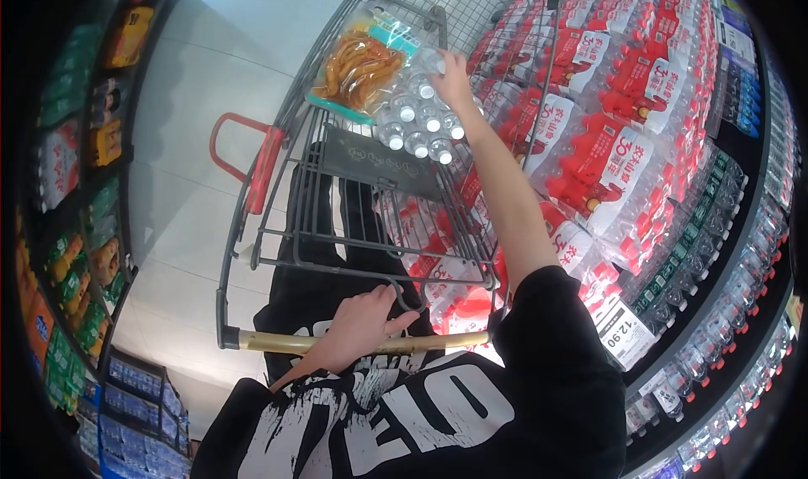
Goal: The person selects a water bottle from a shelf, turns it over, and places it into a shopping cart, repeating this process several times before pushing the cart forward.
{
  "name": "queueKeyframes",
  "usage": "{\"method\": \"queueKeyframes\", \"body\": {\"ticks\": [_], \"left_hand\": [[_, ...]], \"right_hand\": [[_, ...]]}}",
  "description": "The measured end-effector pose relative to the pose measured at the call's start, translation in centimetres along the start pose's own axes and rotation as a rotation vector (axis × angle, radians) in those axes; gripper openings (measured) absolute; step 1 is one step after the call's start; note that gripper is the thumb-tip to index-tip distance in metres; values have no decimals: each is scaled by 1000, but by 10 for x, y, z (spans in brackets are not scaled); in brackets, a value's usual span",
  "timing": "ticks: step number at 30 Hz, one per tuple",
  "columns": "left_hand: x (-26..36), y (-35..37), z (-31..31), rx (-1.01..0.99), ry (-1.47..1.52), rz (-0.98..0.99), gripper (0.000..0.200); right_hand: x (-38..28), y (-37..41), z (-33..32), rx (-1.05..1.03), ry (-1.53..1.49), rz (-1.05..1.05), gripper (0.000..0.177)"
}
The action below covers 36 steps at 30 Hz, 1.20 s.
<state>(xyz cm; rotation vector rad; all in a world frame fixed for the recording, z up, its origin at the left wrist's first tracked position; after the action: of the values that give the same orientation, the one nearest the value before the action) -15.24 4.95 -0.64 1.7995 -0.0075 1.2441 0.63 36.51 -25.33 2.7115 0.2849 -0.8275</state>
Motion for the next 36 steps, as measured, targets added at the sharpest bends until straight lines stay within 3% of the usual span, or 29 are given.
{"method": "queueKeyframes", "body": {"ticks": [7,10,12,16,18,19,20,22,23,24,26,27,28,30,32,34,36], "left_hand": [[1,1,1,-16,-20,8,45],[3,2,0,0,-39,16,44],[1,1,5,-32,-156,46,44],[7,3,5,-50,-201,159,47],[12,2,4,-84,-260,153,44],[11,2,6,-96,-277,165,44],[9,2,9,-92,-295,183,41],[4,0,17,-95,-342,216,39],[1,-1,20,-65,-333,216,37],[-2,-1,20,-34,-326,216,37],[-2,0,19,-58,-402,233,33],[-3,-1,20,-64,-412,235,33],[2,0,19,-74,-425,239,32],[9,2,17,-119,-443,224,29],[6,-1,19,-142,-344,243,24],[-9,-8,23,-87,-223,350,13],[-13,-11,22,-93,-177,375,13]], "right_hand": [[15,14,-5,-42,-134,72,54],[8,23,-14,112,-50,-72,53],[10,30,-23,125,-115,102,53],[0,56,-53,253,-86,126,49],[-2,74,-71,270,-222,205,47],[-2,83,-73,374,-593,270,41],[-3,92,-83,399,-594,275,41],[-20,114,-106,233,-480,519,31],[-27,124,-113,294,-434,498,24],[-30,134,-117,325,-449,500,24],[-33,156,-123,336,-203,474,36],[-47,169,-131,406,-348,515,49],[-44,179,-127,354,-521,588,47],[-55,193,-122,353,-845,372,40],[-83,215,-135,487,-559,106,31],[-122,250,-155,561,-580,110,26],[-144,282,-168,639,-828,43,27]]}}
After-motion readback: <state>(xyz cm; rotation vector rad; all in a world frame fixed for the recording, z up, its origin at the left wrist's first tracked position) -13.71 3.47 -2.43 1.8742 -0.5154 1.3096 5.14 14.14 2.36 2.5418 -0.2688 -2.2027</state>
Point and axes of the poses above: each hand's wrist, its own y-axis away from the middle knuckle, its own z-axis out of the palm, x = y × z, the point moved 3 cm from there along -y, towards the middle knuckle, and after that the axes turned 2 degrees about -y, right-handed, at the moved point
